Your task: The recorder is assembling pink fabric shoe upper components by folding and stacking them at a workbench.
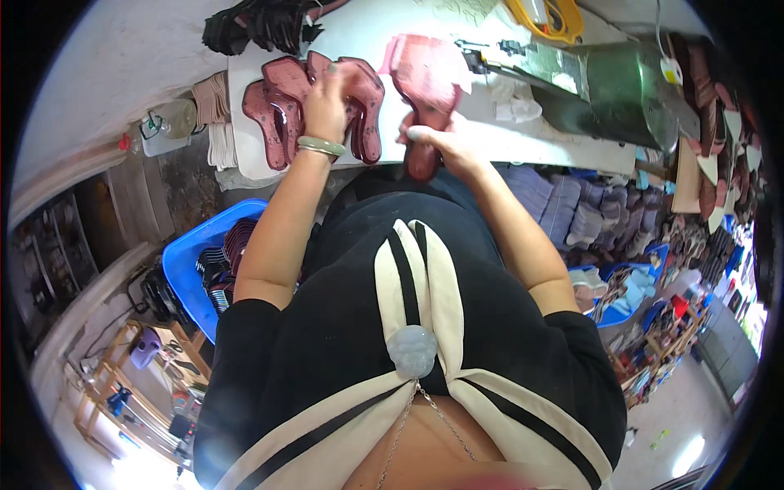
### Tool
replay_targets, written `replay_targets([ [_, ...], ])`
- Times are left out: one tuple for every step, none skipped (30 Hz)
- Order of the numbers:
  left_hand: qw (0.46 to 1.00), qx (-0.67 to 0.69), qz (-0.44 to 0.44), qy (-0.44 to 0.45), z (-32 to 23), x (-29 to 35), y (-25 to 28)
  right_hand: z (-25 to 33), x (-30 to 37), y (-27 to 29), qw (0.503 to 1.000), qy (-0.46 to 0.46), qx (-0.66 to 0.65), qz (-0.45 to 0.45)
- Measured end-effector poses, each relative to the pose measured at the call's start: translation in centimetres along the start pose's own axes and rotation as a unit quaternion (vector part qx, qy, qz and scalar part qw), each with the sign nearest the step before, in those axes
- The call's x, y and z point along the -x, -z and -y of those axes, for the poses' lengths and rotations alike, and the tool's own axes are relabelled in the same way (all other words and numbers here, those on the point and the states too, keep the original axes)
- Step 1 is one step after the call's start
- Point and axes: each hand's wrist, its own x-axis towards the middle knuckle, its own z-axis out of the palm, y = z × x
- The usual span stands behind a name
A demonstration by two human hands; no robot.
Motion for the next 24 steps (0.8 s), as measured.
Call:
replay_targets([
  [0.985,0.130,0.059,0.099,-2.0,0.9,-1.6,0.9,0.4,-0.2,1.000,-0.007,-0.009,0.016],
  [0.952,0.257,0.099,0.133,-1.9,1.1,-2.7,1.4,0.6,-1.2,0.998,-0.003,-0.069,0.003],
  [0.938,0.267,0.192,0.108,-4.8,2.1,-4.2,1.7,0.7,-1.5,0.998,-0.004,-0.064,0.005],
  [0.890,0.359,0.238,0.147,-5.2,2.2,-4.8,1.9,0.9,-1.8,0.996,0.020,-0.084,0.008],
  [0.831,0.445,0.280,0.180,-5.7,2.4,-5.1,2.3,1.0,-2.1,0.994,0.044,-0.103,0.015],
  [0.830,0.447,0.281,0.179,-7.4,2.8,-5.5,2.6,1.2,-2.4,0.995,0.040,-0.088,-0.009],
  [0.827,0.446,0.279,0.197,-9.3,3.3,-5.8,3.0,1.1,-2.1,0.995,0.040,-0.086,-0.010],
  [0.824,0.444,0.277,0.216,-10.5,3.8,-6.0,3.3,1.1,-2.0,0.999,0.039,-0.019,-0.011],
  [0.824,0.444,0.278,0.218,-10.6,3.9,-6.3,3.3,1.0,-1.8,0.998,0.039,0.048,-0.013],
  [0.913,0.324,0.214,0.122,-10.6,3.9,-6.7,3.2,0.9,-1.8,0.996,0.023,0.075,-0.045],
  [0.970,0.193,0.146,0.023,-10.7,3.9,-7.1,3.0,0.9,-1.8,0.996,0.023,0.074,-0.051],
  [0.991,-0.086,0.077,-0.062,-11.1,3.9,-7.1,2.8,1.0,-1.9,0.987,0.064,0.122,-0.088],
  [0.991,-0.087,0.085,-0.060,-10.7,3.8,-7.7,2.7,1.0,-1.9,0.972,0.105,0.170,-0.127],
  [0.990,-0.105,0.037,-0.087,-10.0,3.8,-8.4,2.8,0.8,-2.0,0.957,0.150,0.202,-0.147],
  [0.986,-0.123,-0.010,-0.115,-9.4,3.8,-9.0,2.8,0.9,-1.8,0.956,0.150,0.201,-0.152],
  [0.994,-0.066,0.000,-0.083,-8.9,3.8,-9.4,2.8,1.1,-1.4,0.960,0.115,0.213,-0.141],
  [0.994,-0.066,0.009,-0.082,-8.3,3.3,-9.4,2.9,1.5,-0.9,0.962,0.079,0.224,-0.132],
  [0.987,-0.071,0.109,-0.090,-7.8,2.4,-8.8,3.7,1.8,0.4,0.948,-0.015,0.315,-0.051],
  [0.970,-0.075,0.208,-0.097,-7.1,1.3,-8.1,4.3,2.8,1.6,0.988,0.046,0.143,0.032],
  [0.955,-0.034,0.293,0.025,-6.2,-0.1,-7.6,5.0,2.8,2.7,0.994,0.000,0.105,0.017],
  [0.928,-0.079,0.358,-0.059,-4.2,-2.5,-7.0,5.4,2.5,3.9,0.997,-0.046,0.068,0.005],
  [0.846,-0.205,0.427,-0.244,-4.8,-4.4,-7.3,4.7,3.3,5.7,0.979,0.005,-0.204,0.028],
  [0.713,-0.317,0.469,-0.415,-5.7,-5.7,-8.0,4.4,3.5,7.8,0.991,-0.019,-0.126,0.050],
  [0.675,-0.297,0.468,-0.486,-5.8,-7.0,-8.9,4.7,3.2,7.5,0.996,-0.054,-0.076,0.007],
])
